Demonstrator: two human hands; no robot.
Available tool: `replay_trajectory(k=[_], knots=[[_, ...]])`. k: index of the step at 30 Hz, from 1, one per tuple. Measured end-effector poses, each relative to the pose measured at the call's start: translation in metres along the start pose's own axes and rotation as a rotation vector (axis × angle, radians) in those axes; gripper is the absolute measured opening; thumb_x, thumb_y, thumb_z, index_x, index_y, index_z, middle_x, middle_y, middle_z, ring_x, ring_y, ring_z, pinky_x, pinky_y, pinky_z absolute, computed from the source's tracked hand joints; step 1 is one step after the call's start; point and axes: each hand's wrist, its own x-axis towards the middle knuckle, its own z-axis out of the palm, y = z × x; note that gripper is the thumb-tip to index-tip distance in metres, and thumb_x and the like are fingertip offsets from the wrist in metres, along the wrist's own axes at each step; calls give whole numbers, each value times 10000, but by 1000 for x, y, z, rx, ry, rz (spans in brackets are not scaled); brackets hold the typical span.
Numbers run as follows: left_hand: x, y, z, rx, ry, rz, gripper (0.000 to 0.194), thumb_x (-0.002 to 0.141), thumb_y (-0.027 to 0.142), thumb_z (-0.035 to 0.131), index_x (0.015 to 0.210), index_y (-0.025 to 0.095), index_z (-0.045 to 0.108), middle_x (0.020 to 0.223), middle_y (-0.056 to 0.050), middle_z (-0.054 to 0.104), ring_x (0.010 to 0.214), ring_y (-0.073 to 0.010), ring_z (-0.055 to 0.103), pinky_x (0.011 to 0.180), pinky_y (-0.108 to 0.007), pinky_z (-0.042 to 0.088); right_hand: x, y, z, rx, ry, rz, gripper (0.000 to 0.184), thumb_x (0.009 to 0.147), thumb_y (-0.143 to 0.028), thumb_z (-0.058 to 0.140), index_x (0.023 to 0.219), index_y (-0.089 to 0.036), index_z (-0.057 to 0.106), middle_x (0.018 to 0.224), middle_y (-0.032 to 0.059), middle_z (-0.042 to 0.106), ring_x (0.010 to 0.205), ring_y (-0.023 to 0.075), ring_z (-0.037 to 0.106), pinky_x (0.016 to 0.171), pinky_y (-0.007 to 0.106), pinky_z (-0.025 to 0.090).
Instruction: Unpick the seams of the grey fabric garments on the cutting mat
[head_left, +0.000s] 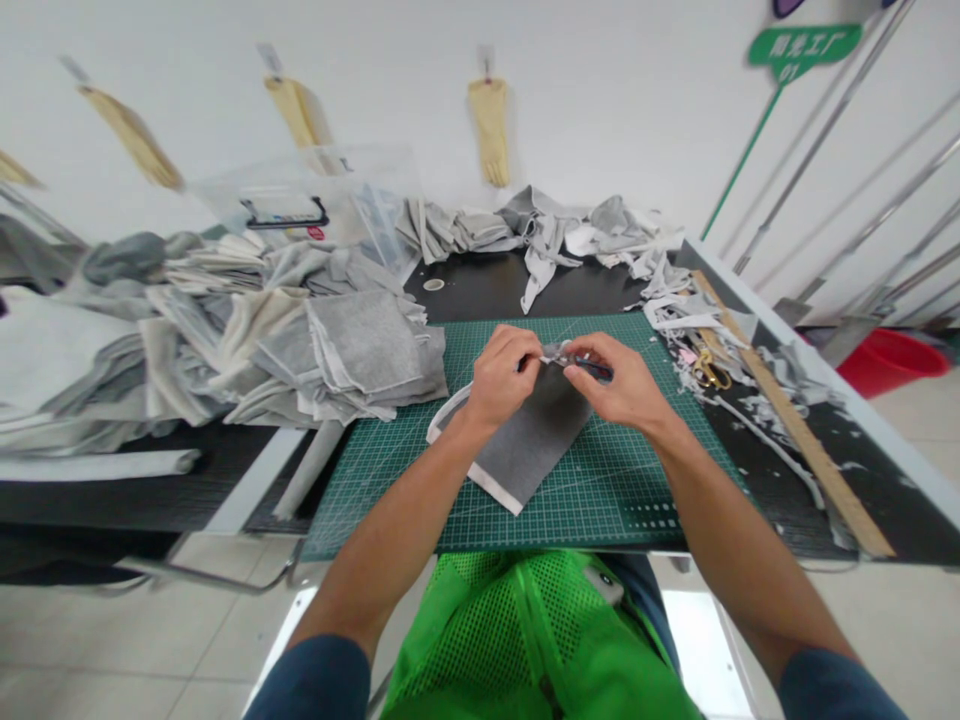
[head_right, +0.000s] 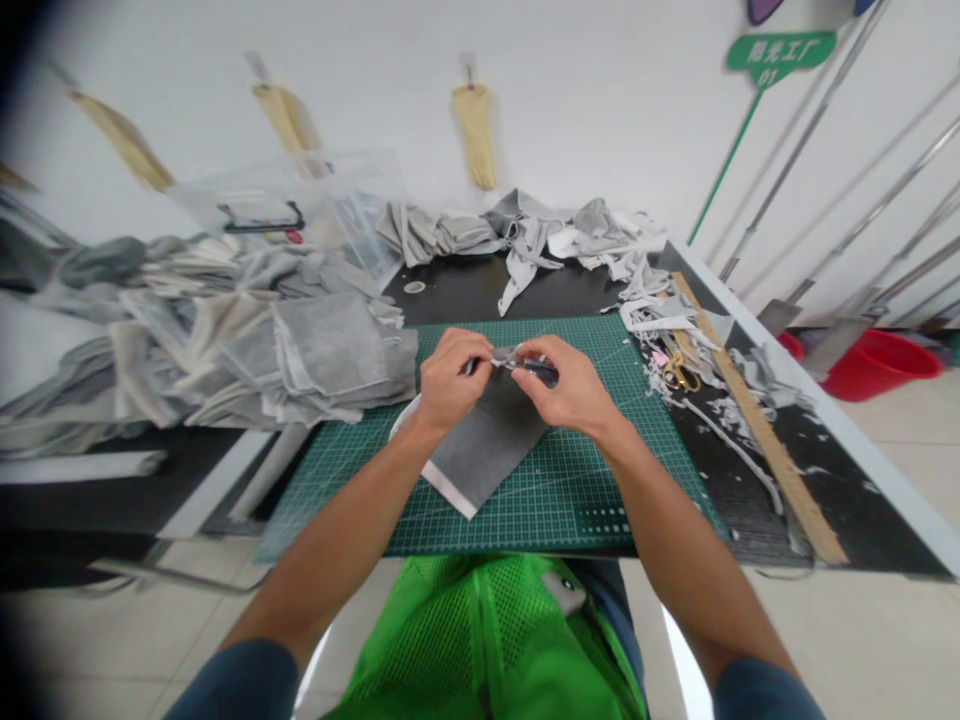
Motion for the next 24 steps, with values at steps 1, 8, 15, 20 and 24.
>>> replay_trajectory(k=[1,8,15,20,24], knots=[[0,-1,0,0,0,-1,171,857,57,612,807,220,628,855,-15,717,881,-172,659,842,-351,542,1,0,0,-10,11,-13,231,912,-334,686,1120,-235,694,1045,66,734,906,217,682,824,354,552],[0,-1,0,6,-14,17,175,877,56,611,808,217,626,850,-16,719,872,-167,656,848,-347,542,1,9,3,-64,50,-43,213,912,-352,728,1077,-232,785,992,74,778,867,218,709,774,343,562],[0,1,1,28,-12,73,170,890,59,607,804,204,626,849,-19,721,877,-158,661,845,-331,544,1,11,3,-60,24,-60,199,918,-349,723,1054,-237,817,997,73,795,904,232,735,817,355,575],[1,1,1,26,-10,73,172,886,56,603,800,203,627,846,-20,722,873,-158,660,843,-330,545,0,8,3,-61,24,-55,188,919,-335,718,1046,-245,823,985,68,798,900,235,738,820,360,578],[0,1,1,32,-23,63,179,887,55,593,792,204,626,845,-23,721,878,-161,661,843,-331,546,0,7,3,-53,26,-54,184,915,-332,725,1041,-240,823,983,70,797,897,232,739,813,354,573]])
